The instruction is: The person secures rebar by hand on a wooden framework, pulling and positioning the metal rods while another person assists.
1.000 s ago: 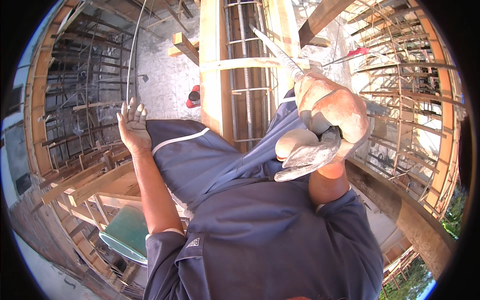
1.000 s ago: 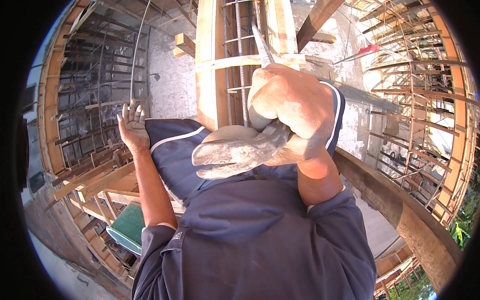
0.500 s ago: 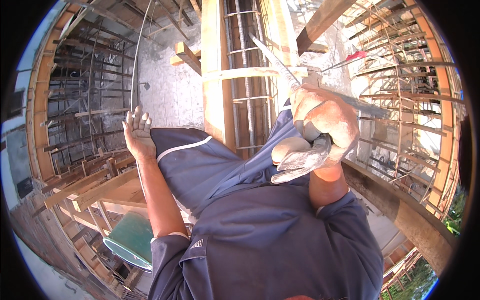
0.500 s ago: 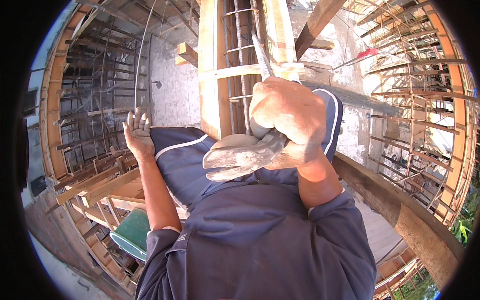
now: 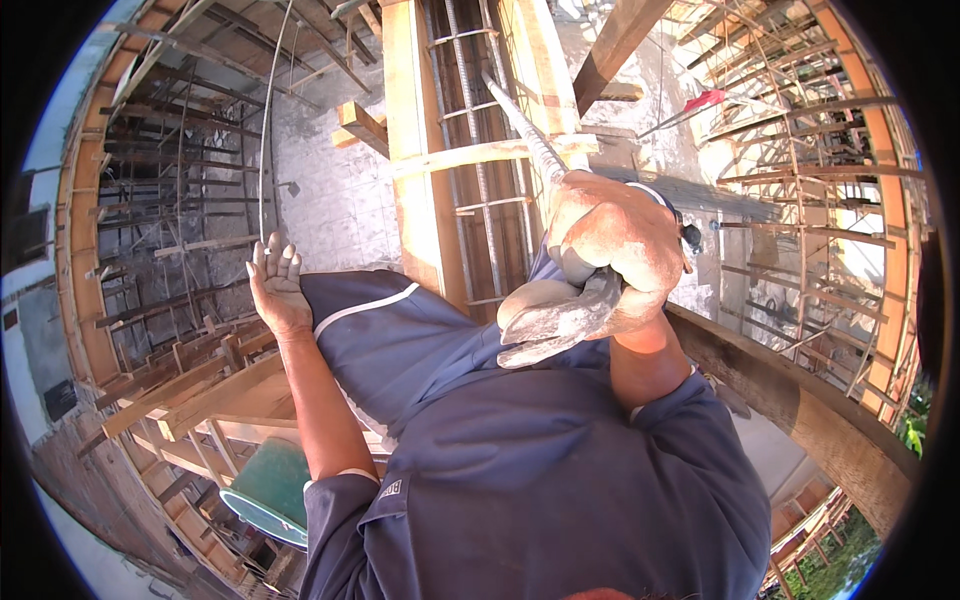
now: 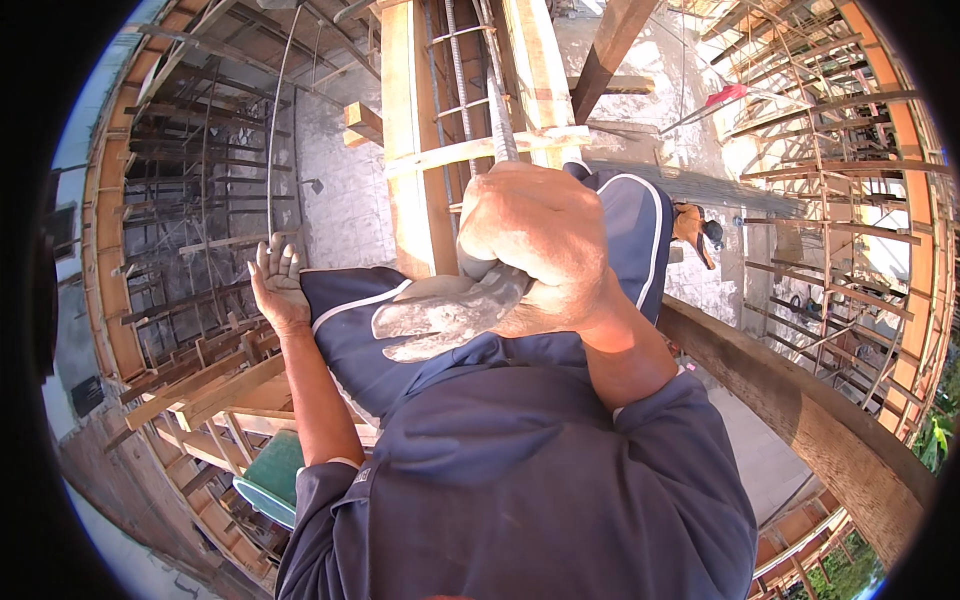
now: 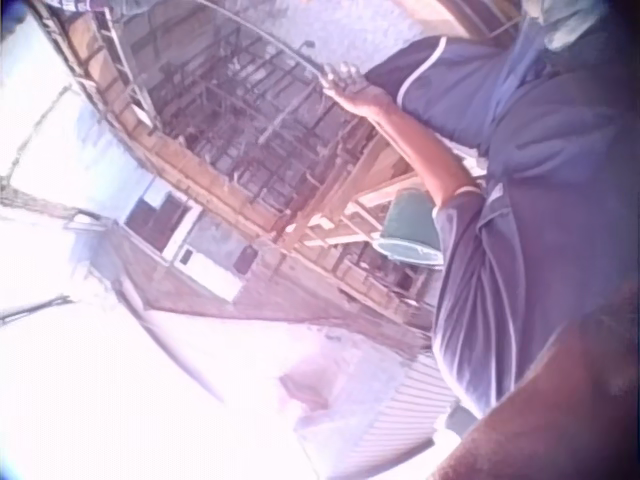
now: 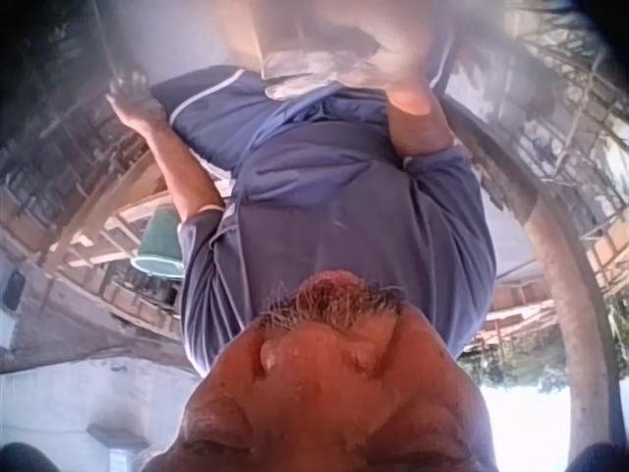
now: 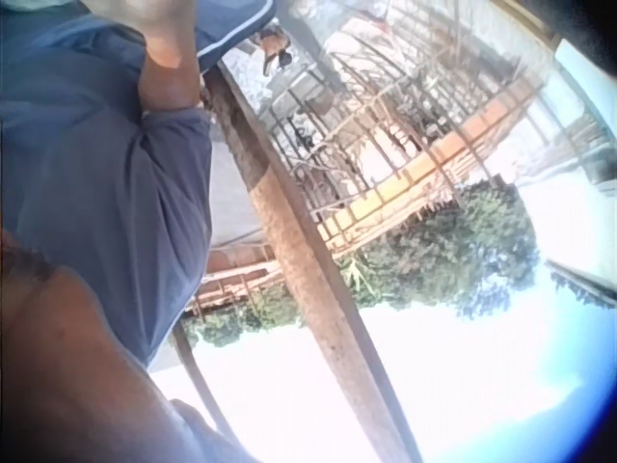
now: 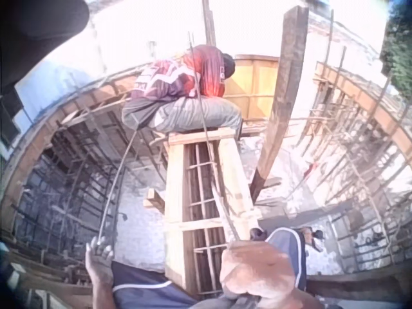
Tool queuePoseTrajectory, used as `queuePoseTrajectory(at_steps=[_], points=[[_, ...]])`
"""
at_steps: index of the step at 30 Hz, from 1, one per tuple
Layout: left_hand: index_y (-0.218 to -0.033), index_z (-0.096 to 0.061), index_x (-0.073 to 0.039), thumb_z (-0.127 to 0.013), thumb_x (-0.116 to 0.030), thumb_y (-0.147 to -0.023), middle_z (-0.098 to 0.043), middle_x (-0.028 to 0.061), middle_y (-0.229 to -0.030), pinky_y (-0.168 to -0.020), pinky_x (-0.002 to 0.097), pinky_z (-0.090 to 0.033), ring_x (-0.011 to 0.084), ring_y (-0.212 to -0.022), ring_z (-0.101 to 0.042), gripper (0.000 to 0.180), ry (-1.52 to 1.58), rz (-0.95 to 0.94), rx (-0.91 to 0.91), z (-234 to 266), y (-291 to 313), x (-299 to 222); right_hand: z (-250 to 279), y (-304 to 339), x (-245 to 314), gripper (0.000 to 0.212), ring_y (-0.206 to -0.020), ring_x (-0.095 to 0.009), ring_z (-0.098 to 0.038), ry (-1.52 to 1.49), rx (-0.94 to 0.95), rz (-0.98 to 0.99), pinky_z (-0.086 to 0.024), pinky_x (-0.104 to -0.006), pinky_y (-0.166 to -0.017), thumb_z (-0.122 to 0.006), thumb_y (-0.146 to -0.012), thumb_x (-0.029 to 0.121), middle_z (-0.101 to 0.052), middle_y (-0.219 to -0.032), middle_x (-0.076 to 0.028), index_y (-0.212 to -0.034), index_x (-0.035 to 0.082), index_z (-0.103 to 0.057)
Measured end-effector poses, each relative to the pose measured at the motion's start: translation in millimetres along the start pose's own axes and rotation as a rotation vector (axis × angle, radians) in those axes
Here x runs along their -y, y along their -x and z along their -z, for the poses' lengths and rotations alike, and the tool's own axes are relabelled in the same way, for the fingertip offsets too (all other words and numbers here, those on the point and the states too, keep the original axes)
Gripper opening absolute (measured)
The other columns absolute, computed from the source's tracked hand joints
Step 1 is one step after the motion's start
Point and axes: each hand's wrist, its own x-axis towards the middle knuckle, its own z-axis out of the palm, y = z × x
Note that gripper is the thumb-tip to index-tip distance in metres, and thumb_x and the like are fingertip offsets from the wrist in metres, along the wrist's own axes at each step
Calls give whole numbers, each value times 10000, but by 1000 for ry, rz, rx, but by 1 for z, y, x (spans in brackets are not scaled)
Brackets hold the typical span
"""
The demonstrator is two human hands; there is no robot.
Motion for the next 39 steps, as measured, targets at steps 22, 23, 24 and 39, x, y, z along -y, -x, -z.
queuePoseTrajectory(at_steps=[22,23,24,39], points=[[-1450,-397,15,-472,-478,-1019,-521,202,-1418,-963,380,-494,258,-1102,-616,660,44,-13,-3,1,-1,1,-3,-1,0,439,-475,-167,-430,-50,2,-15,-292,-297,-459,-896,-683,248,-459,-577,-10,-697,71,-494],[-1452,-395,16,-474,-479,-1018,-521,202,-1418,-963,380,-494,259,-1104,-615,663,41,-14,-4,1,0,1,-3,-1,0,438,-475,-167,-430,-59,4,-18,-292,-298,-460,-895,-684,246,-459,-577,-10,-699,71,-493],[-1453,-393,16,-476,-479,-1016,-522,202,-1418,-963,379,-493,260,-1105,-615,666,37,-15,-5,1,0,1,-3,0,0,436,-476,-167,-433,-62,8,-19,-295,-297,-462,-895,-684,245,-462,-578,-11,-700,69,-495],[-1462,-368,45,-473,-465,-1020,-535,217,-1400,-979,378,-499,277,-1137,-616,683,49,-19,14,1,0,1,-1,4,-6,405,-507,-200,-482,-155,8,-12,-362,-309,-483,-877,-685,221,-496,-607,-49,-714,25,-524]])
